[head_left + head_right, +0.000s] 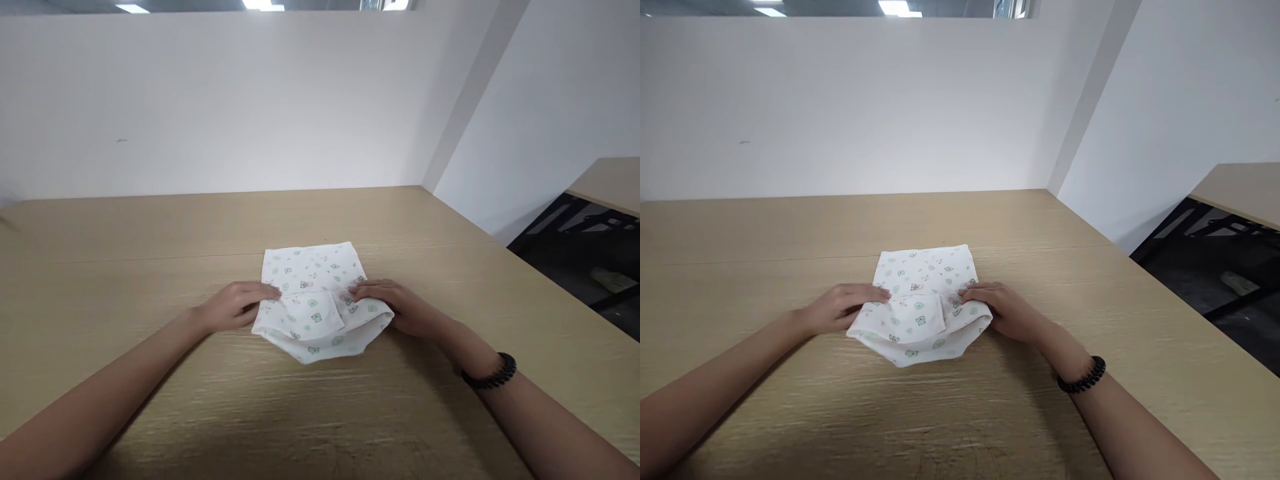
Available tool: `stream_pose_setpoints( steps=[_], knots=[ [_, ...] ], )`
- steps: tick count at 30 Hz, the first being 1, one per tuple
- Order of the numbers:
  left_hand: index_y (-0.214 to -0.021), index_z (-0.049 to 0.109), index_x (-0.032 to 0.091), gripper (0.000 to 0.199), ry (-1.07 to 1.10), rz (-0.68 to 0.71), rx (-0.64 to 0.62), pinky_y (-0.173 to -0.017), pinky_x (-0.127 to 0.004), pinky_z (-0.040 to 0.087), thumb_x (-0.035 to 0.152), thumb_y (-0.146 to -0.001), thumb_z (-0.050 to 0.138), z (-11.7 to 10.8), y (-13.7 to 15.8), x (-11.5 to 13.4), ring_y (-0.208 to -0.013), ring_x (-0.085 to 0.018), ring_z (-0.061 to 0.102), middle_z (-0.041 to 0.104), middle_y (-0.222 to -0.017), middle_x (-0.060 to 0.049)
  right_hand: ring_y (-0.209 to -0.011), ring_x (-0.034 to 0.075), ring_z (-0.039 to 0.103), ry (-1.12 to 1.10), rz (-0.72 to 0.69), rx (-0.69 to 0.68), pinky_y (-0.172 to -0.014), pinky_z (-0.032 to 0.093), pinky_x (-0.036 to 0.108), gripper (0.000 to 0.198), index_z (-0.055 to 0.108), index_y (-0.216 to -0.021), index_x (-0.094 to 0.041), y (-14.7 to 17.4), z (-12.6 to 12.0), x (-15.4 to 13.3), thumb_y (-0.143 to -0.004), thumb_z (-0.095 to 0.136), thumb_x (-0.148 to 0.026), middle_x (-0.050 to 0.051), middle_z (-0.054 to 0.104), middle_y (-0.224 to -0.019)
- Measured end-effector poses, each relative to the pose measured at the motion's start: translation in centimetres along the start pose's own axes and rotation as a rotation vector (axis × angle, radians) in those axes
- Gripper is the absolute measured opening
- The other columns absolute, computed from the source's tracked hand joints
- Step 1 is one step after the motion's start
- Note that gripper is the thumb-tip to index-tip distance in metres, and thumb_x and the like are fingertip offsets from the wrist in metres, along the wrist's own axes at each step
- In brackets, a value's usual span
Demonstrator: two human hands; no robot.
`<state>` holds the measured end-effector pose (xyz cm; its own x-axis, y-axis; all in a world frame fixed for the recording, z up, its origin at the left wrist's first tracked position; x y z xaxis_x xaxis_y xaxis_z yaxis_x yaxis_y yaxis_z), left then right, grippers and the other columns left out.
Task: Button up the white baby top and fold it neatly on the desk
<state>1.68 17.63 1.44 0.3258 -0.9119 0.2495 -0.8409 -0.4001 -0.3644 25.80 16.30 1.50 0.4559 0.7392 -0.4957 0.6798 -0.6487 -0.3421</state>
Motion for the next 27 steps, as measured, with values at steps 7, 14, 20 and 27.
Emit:
stream_pose_setpoints(
  steps=[7, 14, 20, 27],
  knots=[
    [-0.125, 0.057, 0.024, 0.035, -0.015, -0.083, -0.01, -0.086, -0.03, 0.053, 0.017, -0.094, 0.041, -0.1, -0.1, -0.4, -0.102, -0.019, 0.067, 0.067, -0.12, -0.006, -0.12, 0.024, 0.057, 0.049, 0.113, -0.083, -0.101, 0.047, 0.043, 0.037, 0.062, -0.121, -0.025, 0.0, 0.2, 0.5, -0.089, 0.05, -0.013, 0.006, 0.062, -0.13],
    [-0.086, 0.063, 0.016, 0.03, 0.343, -0.536, 0.156, -0.064, -0.027, 0.046, 0.041, -0.092, 0.047, -0.1, 0.6, -3.7, -0.069, -0.019, 0.062, 0.068, -0.077, -0.004, -0.097, 0.023, 0.067, -0.133, 0.159, 0.032, -0.083, 0.053, 0.036, 0.022, 0.064, -0.109, -0.021, -0.3, -0.8, 0.7, -0.093, 0.049, -0.025, 0.006, 0.071, -0.107],
    [-0.105, 0.052, 0.016, 0.041, 0.798, -0.915, 0.306, -0.057, -0.025, 0.045, 0.05, -0.083, 0.058, 1.8, 1.5, -5.7, -0.064, -0.017, 0.058, 0.062, -0.079, -0.003, -0.064, 0.023, 0.065, -0.247, 0.57, 0.318, -0.056, 0.052, 0.033, 0.051, 0.045, -0.127, -0.021, 1.1, -1.1, 5.4, -0.087, 0.06, -0.048, 0.001, 0.07, -0.073],
    [-0.131, 0.032, 0.028, 0.069, 0.792, -0.999, 0.429, -0.053, -0.021, 0.041, 0.036, -0.073, 0.067, 1.0, 2.1, -5.8, -0.061, -0.012, 0.052, 0.057, -0.086, 0.002, -0.069, 0.019, 0.066, -0.231, 0.599, 0.326, -0.064, 0.056, 0.035, 0.044, 0.052, -0.125, -0.024, 1.3, -1.0, 5.6, -0.085, 0.06, -0.042, 0.007, 0.069, -0.111]
  ],
)
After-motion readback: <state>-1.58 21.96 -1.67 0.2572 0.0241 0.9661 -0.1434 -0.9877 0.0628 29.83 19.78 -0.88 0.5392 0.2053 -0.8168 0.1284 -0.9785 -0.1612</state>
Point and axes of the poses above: each hand's wrist, its own y-axis away from the middle knuckle, its own z-axis out of the palm, x = y × z, the point moved 10 cm from there along -y, towards the middle knuckle
